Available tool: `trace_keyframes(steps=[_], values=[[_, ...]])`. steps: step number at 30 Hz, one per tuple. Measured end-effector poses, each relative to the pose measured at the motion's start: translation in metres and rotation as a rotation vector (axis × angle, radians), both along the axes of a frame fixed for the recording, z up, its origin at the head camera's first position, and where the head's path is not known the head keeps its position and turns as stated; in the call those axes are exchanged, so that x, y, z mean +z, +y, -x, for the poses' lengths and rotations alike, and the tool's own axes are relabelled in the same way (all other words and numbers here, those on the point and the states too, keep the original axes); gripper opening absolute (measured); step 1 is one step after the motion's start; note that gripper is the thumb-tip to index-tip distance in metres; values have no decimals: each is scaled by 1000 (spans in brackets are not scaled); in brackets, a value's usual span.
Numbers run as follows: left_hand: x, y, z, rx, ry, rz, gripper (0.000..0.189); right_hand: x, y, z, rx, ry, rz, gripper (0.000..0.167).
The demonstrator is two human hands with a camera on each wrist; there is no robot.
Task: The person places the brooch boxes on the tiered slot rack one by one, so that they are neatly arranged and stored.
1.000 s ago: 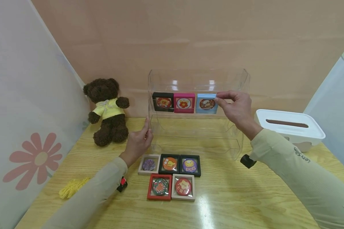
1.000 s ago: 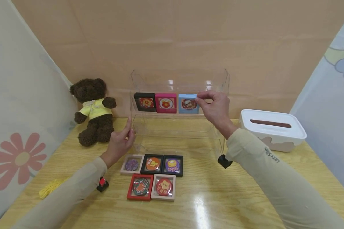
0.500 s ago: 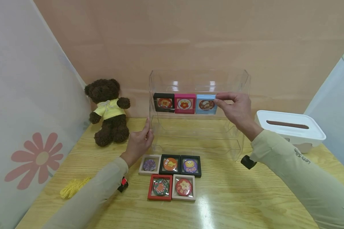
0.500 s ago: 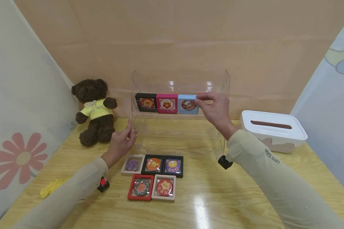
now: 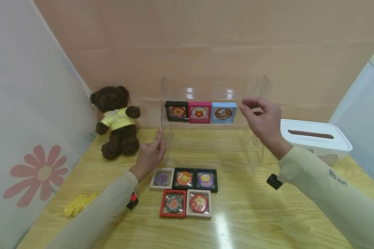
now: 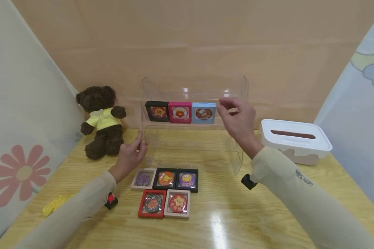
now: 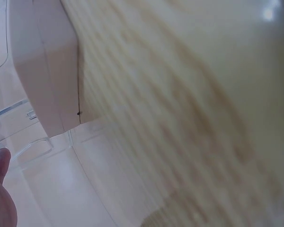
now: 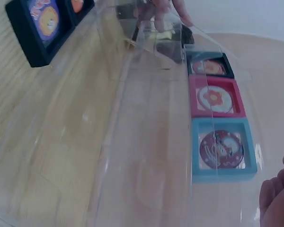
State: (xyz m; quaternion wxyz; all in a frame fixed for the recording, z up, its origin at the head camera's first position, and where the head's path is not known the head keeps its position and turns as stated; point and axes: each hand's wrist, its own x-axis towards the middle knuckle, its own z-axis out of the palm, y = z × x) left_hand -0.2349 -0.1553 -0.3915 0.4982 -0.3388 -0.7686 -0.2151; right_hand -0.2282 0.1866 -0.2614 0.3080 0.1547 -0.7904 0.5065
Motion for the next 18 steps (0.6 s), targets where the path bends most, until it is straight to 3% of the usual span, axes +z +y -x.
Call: trace_keyframes(steps=[4, 10, 18], values=[[0, 0, 0, -5, -9, -9, 44, -7, -5, -15, 66, 82, -31, 14], [1, 0, -2, -18, -41, -20, 47, -22, -15, -41, 190, 45, -121, 12], [2, 0, -2, -18, -50, -16, 49, -37, -17, -53, 239, 10, -171, 10]])
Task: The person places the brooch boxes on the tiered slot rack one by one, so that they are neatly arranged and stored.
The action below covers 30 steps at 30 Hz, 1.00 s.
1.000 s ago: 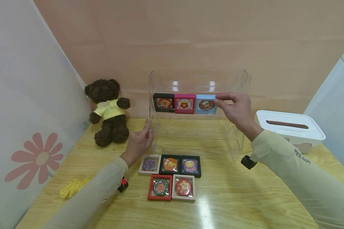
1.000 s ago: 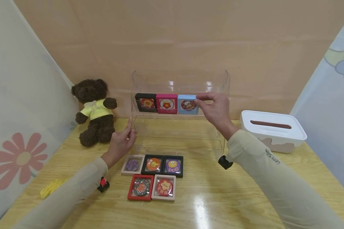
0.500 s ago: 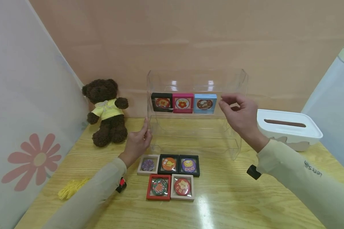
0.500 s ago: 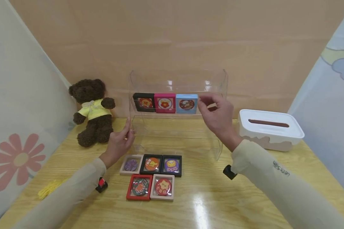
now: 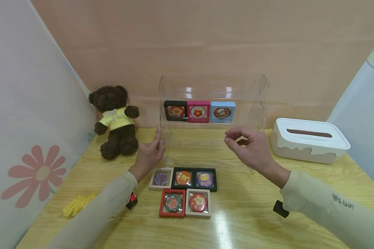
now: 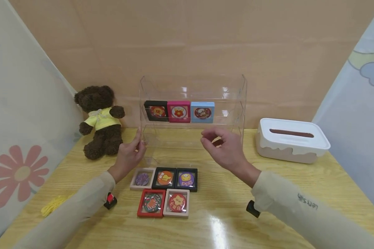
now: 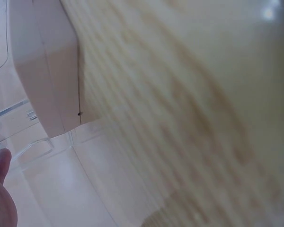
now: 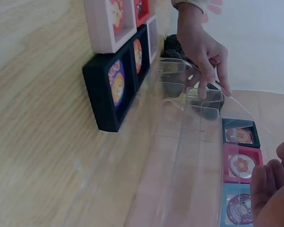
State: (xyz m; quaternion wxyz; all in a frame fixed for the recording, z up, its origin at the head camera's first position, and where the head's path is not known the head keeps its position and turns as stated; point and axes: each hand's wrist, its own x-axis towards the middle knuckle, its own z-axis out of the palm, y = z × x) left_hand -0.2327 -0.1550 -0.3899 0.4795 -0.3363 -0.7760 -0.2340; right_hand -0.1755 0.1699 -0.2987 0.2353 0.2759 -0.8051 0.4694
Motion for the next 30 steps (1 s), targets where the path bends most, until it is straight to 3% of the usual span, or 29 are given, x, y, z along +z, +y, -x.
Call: trace_keyframes(steps=[7, 14, 19, 25, 30], values=[[-1, -1, 0, 5, -4, 5, 49, -17, -1, -9, 85, -65, -60, 11], [-1, -2, 0, 5, -8, 3, 50, -43, 2, -17, 174, -238, -170, 11], [0, -1, 0, -1, 3, 6, 50, -56, 6, -19, 258, -342, -294, 21], [2, 0, 0, -20, 16, -1, 49, -67, 9, -19, 278, -333, -401, 28], [0, 0, 1, -21, 9, -9, 48, -75, 9, -16, 276, -316, -428, 33]])
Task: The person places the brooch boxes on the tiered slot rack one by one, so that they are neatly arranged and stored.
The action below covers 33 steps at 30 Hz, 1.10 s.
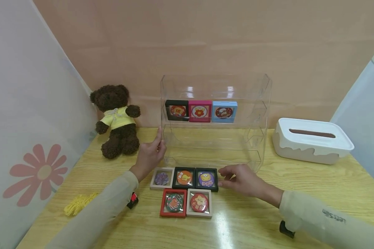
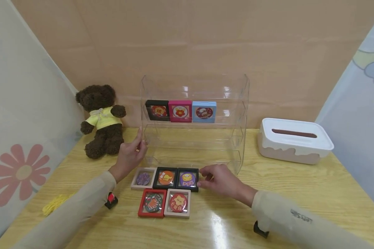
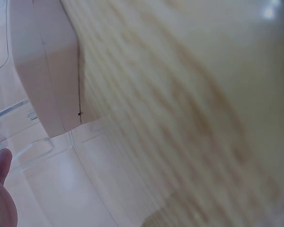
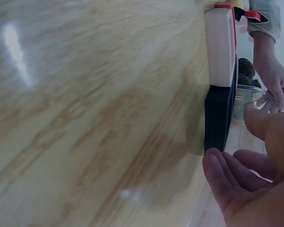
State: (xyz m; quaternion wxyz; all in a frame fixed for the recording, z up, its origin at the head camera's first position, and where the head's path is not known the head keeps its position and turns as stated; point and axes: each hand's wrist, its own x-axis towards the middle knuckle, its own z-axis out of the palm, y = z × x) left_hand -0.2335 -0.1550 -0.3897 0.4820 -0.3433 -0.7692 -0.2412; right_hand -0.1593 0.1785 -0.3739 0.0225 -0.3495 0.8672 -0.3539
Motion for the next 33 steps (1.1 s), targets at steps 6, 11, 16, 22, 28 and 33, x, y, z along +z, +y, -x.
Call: trace_keyframes(steps=[6, 11, 16, 22, 28, 33], values=[[-1, 0, 1, -1, -2, 3, 49, -6, -2, 1, -12, 6, -41, 40], [0, 1, 1, 1, -4, 9, 49, -9, -5, 2, -29, 17, -59, 40], [-1, 1, 0, 3, -3, 8, 49, -12, -7, 4, -43, 11, -74, 44], [-1, 1, 0, 7, 0, 3, 48, -12, -6, 2, -55, 4, -89, 54], [-2, 0, 1, 4, -8, 6, 47, -9, -3, 0, -50, -12, -82, 56], [-1, 0, 0, 6, -3, 8, 48, -7, 0, -1, -50, -26, -74, 59]])
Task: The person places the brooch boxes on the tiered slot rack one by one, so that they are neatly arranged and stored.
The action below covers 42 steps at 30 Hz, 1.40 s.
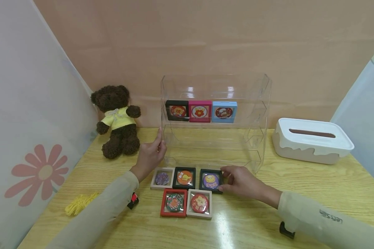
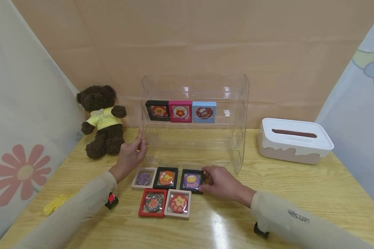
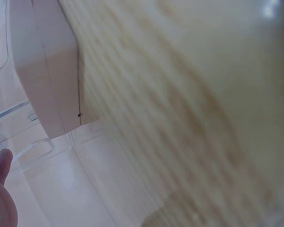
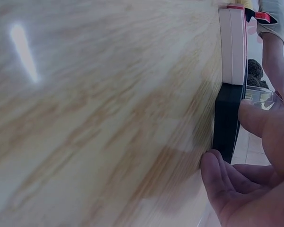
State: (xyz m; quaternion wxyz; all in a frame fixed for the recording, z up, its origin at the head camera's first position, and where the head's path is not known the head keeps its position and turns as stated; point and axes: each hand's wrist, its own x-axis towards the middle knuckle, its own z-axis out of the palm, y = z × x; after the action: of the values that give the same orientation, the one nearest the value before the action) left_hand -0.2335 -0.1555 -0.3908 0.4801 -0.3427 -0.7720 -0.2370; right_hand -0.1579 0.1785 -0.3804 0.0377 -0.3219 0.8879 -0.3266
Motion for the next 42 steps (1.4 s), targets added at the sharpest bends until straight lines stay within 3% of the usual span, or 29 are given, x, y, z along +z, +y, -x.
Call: trace_keyframes(steps=[15, 22, 30, 36, 42], values=[[-1, 0, -1, 18, -10, 12, 49, -2, 6, 3, 2, -55, -27, 55], [0, 0, -2, 20, -4, 11, 49, -4, 6, 3, -13, -37, 6, 52], [3, 1, -3, 12, 4, 24, 50, -7, 3, 0, -79, -12, 109, 49], [3, 1, -4, 6, -12, 27, 52, -8, 0, 0, -82, 11, 279, 34], [3, 0, -4, 9, -19, 32, 52, -10, -3, 3, -119, 76, 366, 21]])
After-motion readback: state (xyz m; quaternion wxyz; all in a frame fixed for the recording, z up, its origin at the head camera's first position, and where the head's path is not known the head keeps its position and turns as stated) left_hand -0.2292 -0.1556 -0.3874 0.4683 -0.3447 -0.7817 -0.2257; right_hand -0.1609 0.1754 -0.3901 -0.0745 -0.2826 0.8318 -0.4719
